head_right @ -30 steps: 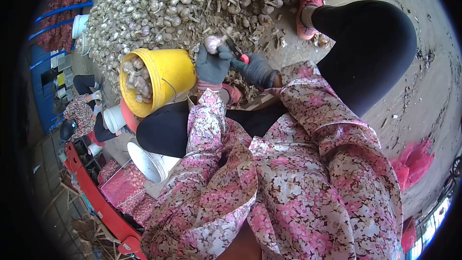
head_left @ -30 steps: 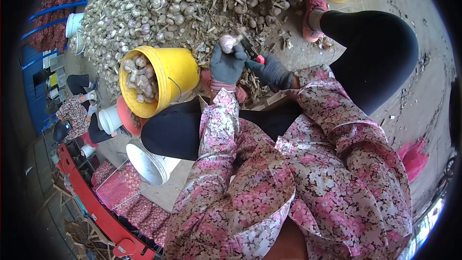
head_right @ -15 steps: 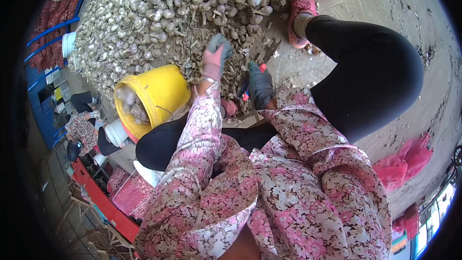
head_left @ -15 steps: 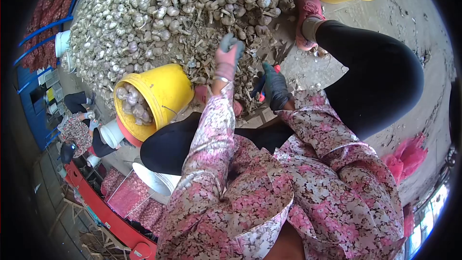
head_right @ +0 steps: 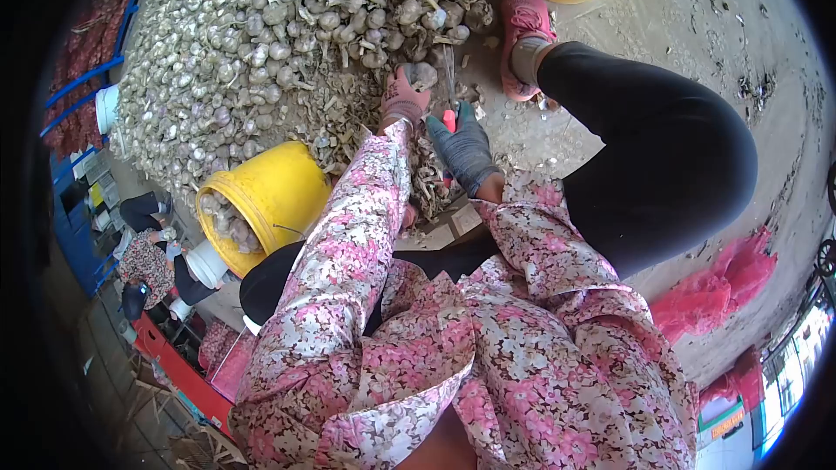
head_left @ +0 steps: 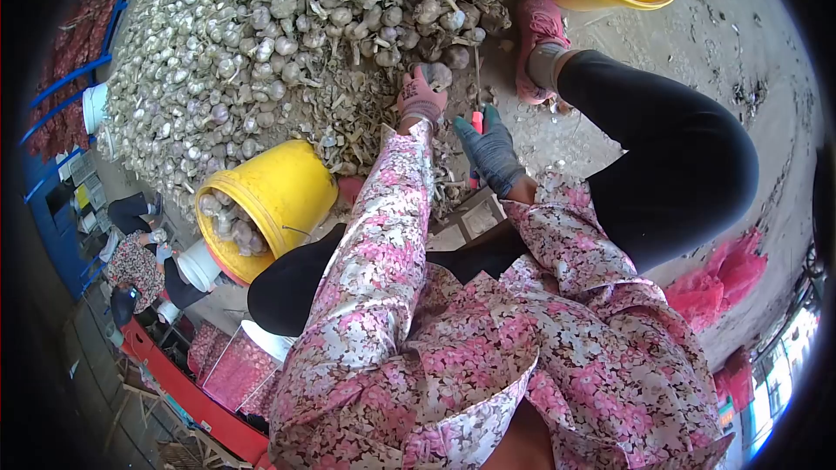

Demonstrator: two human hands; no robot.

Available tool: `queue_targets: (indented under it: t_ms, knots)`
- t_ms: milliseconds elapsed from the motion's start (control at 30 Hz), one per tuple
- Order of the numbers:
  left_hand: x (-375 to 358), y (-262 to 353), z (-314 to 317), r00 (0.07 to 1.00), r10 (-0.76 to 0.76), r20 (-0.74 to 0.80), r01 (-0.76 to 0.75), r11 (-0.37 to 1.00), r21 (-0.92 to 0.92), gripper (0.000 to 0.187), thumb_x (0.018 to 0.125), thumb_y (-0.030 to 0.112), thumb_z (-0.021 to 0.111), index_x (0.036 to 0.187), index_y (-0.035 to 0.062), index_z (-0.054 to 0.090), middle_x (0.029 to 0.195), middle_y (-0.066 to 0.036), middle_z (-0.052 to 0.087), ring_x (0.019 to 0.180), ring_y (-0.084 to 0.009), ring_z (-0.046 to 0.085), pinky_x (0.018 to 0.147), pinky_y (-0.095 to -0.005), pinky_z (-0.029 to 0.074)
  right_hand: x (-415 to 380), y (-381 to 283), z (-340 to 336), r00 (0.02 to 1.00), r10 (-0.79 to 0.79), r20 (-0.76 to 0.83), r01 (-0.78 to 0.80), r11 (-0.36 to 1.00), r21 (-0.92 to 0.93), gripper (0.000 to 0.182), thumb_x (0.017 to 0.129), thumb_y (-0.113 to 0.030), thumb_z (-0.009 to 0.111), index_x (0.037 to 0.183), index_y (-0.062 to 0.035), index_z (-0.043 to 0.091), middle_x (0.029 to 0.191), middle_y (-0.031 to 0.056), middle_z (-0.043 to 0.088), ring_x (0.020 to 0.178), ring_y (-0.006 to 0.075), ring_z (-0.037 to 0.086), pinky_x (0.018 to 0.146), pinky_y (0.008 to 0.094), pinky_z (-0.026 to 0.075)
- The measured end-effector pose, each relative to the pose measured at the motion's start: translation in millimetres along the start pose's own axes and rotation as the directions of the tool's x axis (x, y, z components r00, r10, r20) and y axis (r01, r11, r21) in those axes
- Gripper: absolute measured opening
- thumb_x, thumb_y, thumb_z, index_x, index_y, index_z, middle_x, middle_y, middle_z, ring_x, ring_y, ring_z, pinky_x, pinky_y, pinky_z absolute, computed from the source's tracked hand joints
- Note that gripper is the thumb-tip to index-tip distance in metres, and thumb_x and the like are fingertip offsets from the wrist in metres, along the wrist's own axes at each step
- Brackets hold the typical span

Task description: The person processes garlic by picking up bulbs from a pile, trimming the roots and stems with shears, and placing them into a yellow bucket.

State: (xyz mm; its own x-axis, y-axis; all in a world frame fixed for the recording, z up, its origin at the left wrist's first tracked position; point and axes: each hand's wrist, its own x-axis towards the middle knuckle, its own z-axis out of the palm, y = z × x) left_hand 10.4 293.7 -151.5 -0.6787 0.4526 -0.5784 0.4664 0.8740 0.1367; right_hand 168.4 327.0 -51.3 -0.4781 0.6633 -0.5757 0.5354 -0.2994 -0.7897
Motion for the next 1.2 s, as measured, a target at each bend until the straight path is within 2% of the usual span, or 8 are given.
queue_targets:
  t_ms: [233,300,400,500,767,967,1033,1200]
  knots:
    - [-21,-11,4,0.999,-0.026,0.046,0.034,0.982,-0.186,0.059,0.082,0.020,0.056,0.137,0.0121,0.037,0.142,-0.017,0.029,0.123,-0.0366,0.043,0.099,-0.0437,0.041,-6,18,-4,0.914,0.397,0.082,-0.402,0.859,0.317,0.040,0.082,-0.032,0.066,0.109,-0.0091,0.048,0.079,0.0077,0.056,0.058,0.0182,0.055,0.045,0.0331,0.045]
    - [-34,-5,-7,0.872,-0.278,-0.403,-0.027,0.795,-0.606,0.048,0.080,0.014,0.057,0.127,0.0060,0.049,0.137,-0.024,0.033,0.119,-0.0396,0.044,0.098,-0.0426,0.040,-3,37,4,0.908,0.407,0.097,-0.403,0.785,0.471,0.034,0.082,-0.033,0.066,0.103,-0.0107,0.051,0.077,0.0062,0.055,0.056,0.0173,0.053,0.048,0.0316,0.045]
    - [-70,7,-30,0.863,-0.007,-0.506,-0.322,0.763,-0.560,0.043,0.080,0.008,0.053,0.123,0.0082,0.051,0.126,-0.022,0.047,0.109,-0.0394,0.052,0.090,-0.0426,0.045,-1,28,17,0.875,0.482,0.048,-0.350,0.561,0.750,0.032,0.083,-0.032,0.064,0.102,-0.0091,0.050,0.075,0.0041,0.053,0.057,0.0179,0.053,0.050,0.0314,0.045]
    - [-61,29,7,0.892,0.316,-0.323,-0.399,0.886,-0.237,0.046,0.080,0.016,0.052,0.126,0.0119,0.050,0.120,-0.021,0.050,0.104,-0.0376,0.054,0.092,-0.0428,0.044,6,23,12,0.940,0.341,-0.018,-0.287,0.816,0.502,0.030,0.084,-0.030,0.063,0.101,-0.0082,0.050,0.074,0.0034,0.053,0.057,0.0178,0.054,0.049,0.0326,0.045]
    - [0,26,1,0.974,0.225,0.022,-0.208,0.852,0.480,0.052,0.085,0.016,0.051,0.136,0.0175,0.040,0.132,-0.020,0.038,0.105,-0.0299,0.054,0.084,-0.0370,0.047,14,31,14,0.934,0.350,-0.075,-0.220,0.727,0.651,0.032,0.083,-0.025,0.066,0.100,-0.0035,0.050,0.071,0.0046,0.056,0.056,0.0160,0.053,0.051,0.0316,0.045]
    - [27,-40,11,0.968,0.168,-0.186,-0.194,0.972,-0.131,0.060,0.079,0.012,0.064,0.133,0.0170,0.038,0.119,-0.015,0.051,0.101,-0.0251,0.059,0.081,-0.0373,0.050,6,20,10,0.987,0.155,0.040,-0.160,0.949,0.271,0.042,0.084,-0.030,0.065,0.115,-0.0055,0.051,0.075,0.0043,0.054,0.060,0.0143,0.053,0.050,0.0294,0.044]
    - [-5,-50,-23,0.985,0.163,0.056,0.044,0.080,-0.996,0.056,0.080,0.012,0.068,0.129,0.0182,0.041,0.103,-0.008,0.057,0.092,-0.0194,0.060,0.076,-0.0352,0.050,-9,-22,-6,0.964,0.229,0.136,-0.252,0.949,0.188,0.054,0.080,-0.031,0.069,0.121,-0.0035,0.048,0.082,0.0090,0.058,0.066,0.0215,0.057,0.058,0.0337,0.046]
    - [-94,-50,-66,0.963,0.254,-0.088,-0.014,-0.280,-0.960,0.063,0.080,-0.004,0.064,0.134,0.0156,0.037,0.109,-0.007,0.056,0.090,-0.0172,0.060,0.070,-0.0313,0.052,-5,-21,-7,0.901,-0.413,0.131,0.421,0.763,-0.489,0.058,0.071,-0.032,0.069,0.119,-0.0066,0.048,0.093,0.0198,0.060,0.086,0.0381,0.059,0.075,0.0467,0.046]
